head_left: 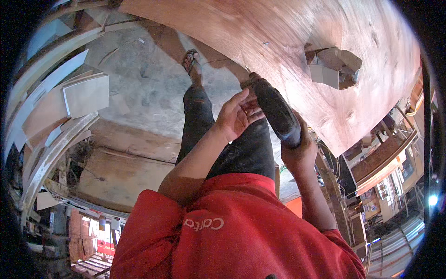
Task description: The person secures a large plywood panel to a wooden frame by first using a pneumatic nail gun and then driving screws into the surface using a power drill.
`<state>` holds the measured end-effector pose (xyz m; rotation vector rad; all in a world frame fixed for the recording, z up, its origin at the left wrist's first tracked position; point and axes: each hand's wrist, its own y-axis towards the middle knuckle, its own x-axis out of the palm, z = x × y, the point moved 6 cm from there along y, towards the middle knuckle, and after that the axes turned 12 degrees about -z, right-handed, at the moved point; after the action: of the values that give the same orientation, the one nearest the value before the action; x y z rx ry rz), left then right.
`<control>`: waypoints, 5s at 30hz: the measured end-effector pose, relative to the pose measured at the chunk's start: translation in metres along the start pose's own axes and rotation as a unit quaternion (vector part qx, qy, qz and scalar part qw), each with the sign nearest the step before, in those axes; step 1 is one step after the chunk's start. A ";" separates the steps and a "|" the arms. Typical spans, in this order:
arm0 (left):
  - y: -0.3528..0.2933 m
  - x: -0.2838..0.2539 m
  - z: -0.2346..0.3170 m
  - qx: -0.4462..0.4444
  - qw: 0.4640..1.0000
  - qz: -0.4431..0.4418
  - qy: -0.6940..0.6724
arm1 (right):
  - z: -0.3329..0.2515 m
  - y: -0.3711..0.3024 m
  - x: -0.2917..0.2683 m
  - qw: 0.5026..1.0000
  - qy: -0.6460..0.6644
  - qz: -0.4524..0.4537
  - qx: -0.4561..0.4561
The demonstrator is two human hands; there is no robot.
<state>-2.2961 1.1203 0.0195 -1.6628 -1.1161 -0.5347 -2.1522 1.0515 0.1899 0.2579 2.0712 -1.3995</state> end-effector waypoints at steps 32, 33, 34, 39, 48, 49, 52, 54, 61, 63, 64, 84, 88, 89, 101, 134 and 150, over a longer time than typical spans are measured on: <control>-0.102 -0.012 0.166 0.198 0.860 0.295 0.366 | -0.031 0.028 -0.025 0.986 -0.157 -0.027 -0.056; -0.094 -0.003 0.168 0.204 0.846 0.288 0.399 | -0.026 0.028 -0.026 0.982 -0.173 -0.050 -0.055; -0.086 0.006 0.169 0.210 0.831 0.286 0.429 | -0.024 0.028 -0.027 0.982 -0.173 -0.043 -0.066; -0.039 0.049 0.174 0.237 0.681 0.308 0.620 | -0.002 0.021 -0.026 0.986 -0.123 -0.001 -0.115; 0.116 0.108 0.119 0.266 0.332 0.059 0.903 | 0.089 -0.039 -0.011 0.985 0.135 0.103 0.007; 0.132 0.104 0.111 0.244 0.340 0.056 0.906 | 0.097 -0.041 -0.012 0.983 0.140 0.115 0.008; 0.158 0.096 0.102 0.183 0.273 0.078 0.941 | 0.113 -0.043 -0.013 0.974 0.179 0.139 0.008; 0.165 0.091 0.101 0.158 0.231 0.093 0.956 | 0.116 -0.045 -0.015 0.976 0.166 0.140 0.022; 0.166 0.085 0.111 0.140 0.272 0.078 0.949 | 0.090 -0.033 -0.014 0.969 0.210 0.131 -0.026; 0.163 0.089 0.110 0.164 0.308 0.045 0.936 | 0.085 -0.033 -0.012 0.963 0.241 0.120 -0.024; 0.164 0.091 0.112 0.158 0.330 0.041 0.930 | 0.083 -0.034 -0.010 0.967 0.229 0.114 -0.005; 0.203 0.113 0.096 0.009 0.220 -0.086 0.972 | 0.085 -0.061 0.024 0.913 0.372 0.128 0.106; 0.195 0.104 0.077 0.001 0.211 -0.045 0.976 | 0.100 -0.073 0.033 0.891 0.418 0.124 0.129; 0.201 0.102 0.071 0.012 0.201 -0.047 0.978 | 0.103 -0.075 0.030 0.908 0.382 0.130 0.115; 0.099 0.092 0.132 0.000 0.557 0.069 0.828 | 0.083 -0.074 0.028 0.904 0.412 0.072 0.090; -0.027 0.025 0.242 0.119 0.990 0.073 0.027 | -0.168 0.011 -0.001 0.965 0.258 0.002 -0.053; -0.006 0.053 0.259 0.153 0.955 0.139 0.214 | -0.189 0.026 0.008 0.995 0.045 -0.002 -0.090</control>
<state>-2.3189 1.3783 -0.0352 -1.3214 -0.6002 -0.4813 -2.2178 1.2298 0.2120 0.2449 2.2562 -1.2128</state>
